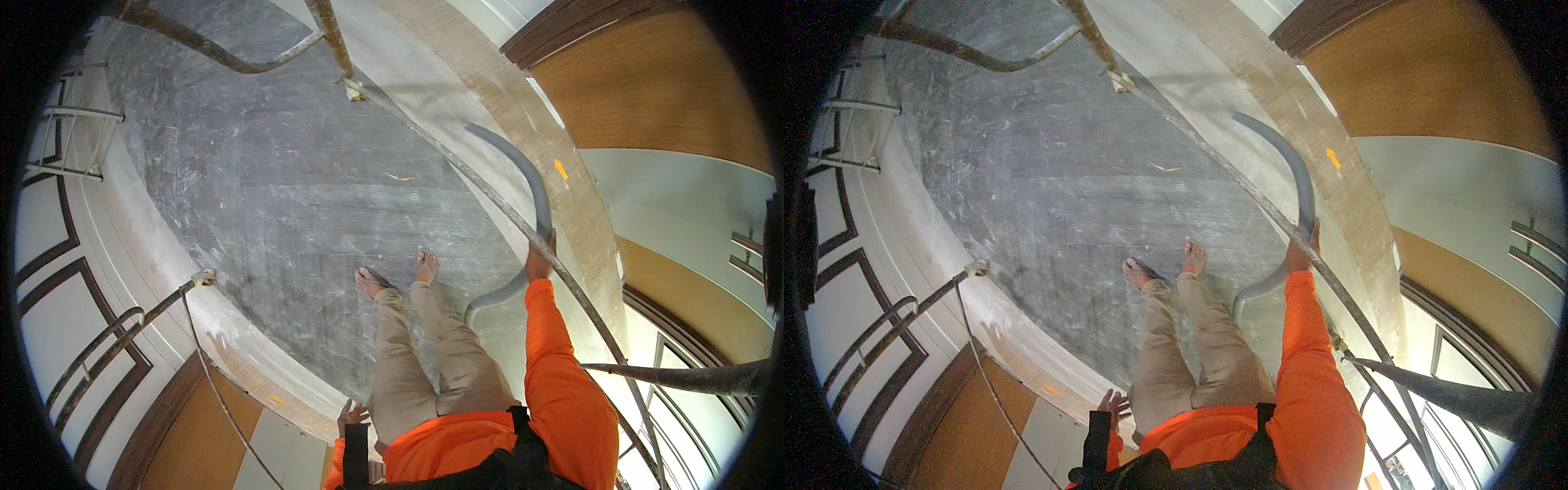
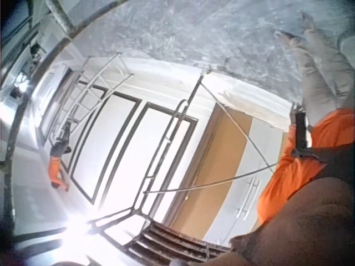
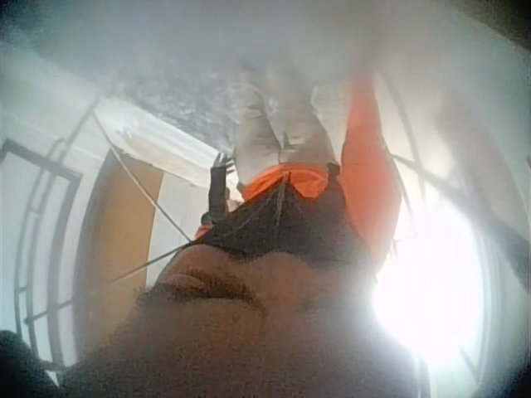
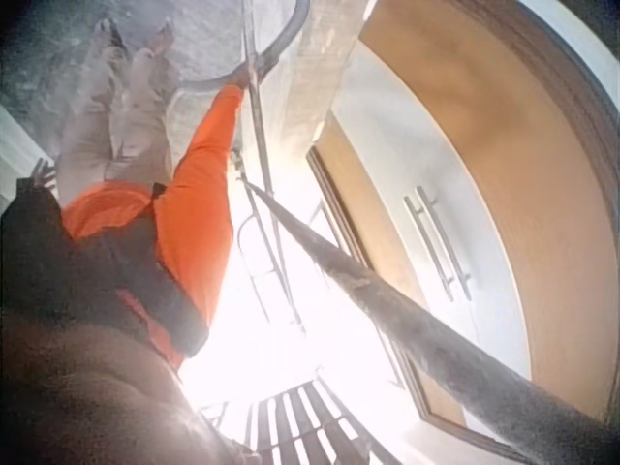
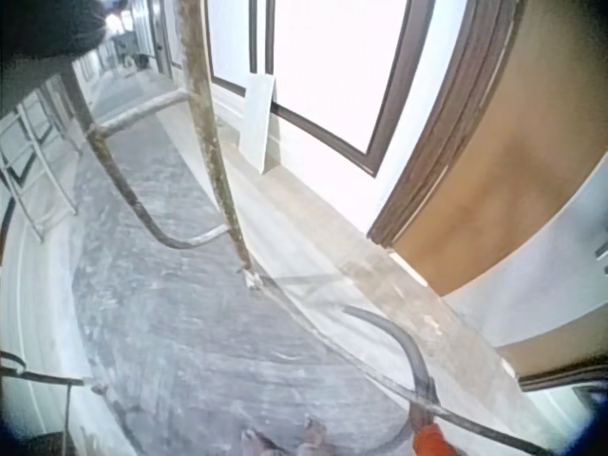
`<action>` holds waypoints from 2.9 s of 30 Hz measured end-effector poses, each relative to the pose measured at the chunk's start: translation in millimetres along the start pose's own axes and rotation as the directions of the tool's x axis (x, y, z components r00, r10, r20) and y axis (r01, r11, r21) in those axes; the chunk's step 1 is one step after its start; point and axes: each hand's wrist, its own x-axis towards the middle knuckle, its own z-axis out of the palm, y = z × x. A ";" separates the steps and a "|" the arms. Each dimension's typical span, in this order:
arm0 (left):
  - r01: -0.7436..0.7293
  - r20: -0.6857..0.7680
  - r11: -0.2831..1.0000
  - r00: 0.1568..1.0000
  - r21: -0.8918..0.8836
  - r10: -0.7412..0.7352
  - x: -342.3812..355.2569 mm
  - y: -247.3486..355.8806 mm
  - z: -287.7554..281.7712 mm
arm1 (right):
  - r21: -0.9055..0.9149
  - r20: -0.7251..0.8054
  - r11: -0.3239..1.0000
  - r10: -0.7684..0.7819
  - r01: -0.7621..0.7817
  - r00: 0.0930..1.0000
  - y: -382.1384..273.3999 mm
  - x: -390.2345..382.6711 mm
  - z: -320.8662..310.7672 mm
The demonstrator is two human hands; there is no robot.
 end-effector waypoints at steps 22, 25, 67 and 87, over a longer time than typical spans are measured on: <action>0.009 -0.055 1.000 0.998 0.010 -0.008 -1.0 9.2 -2.2 | 0.210 -0.214 0.973 0.140 -0.095 0.967 9.8 70.9 -22.4; -0.010 -0.053 1.000 0.999 0.012 0.011 -2.6 11.7 1.7 | 0.285 -0.135 0.956 0.111 -0.068 0.985 -1.2 84.5 -13.4; -0.075 -0.081 0.993 0.994 -0.092 0.068 -3.6 1.7 36.4 | 0.203 0.165 0.978 0.014 -0.048 0.986 4.7 -16.1 -15.1; -0.073 -0.057 0.978 0.996 -0.194 0.063 5.2 -27.9 25.8 | 0.061 0.227 0.989 0.118 -0.135 0.967 87.0 -14.5 -46.3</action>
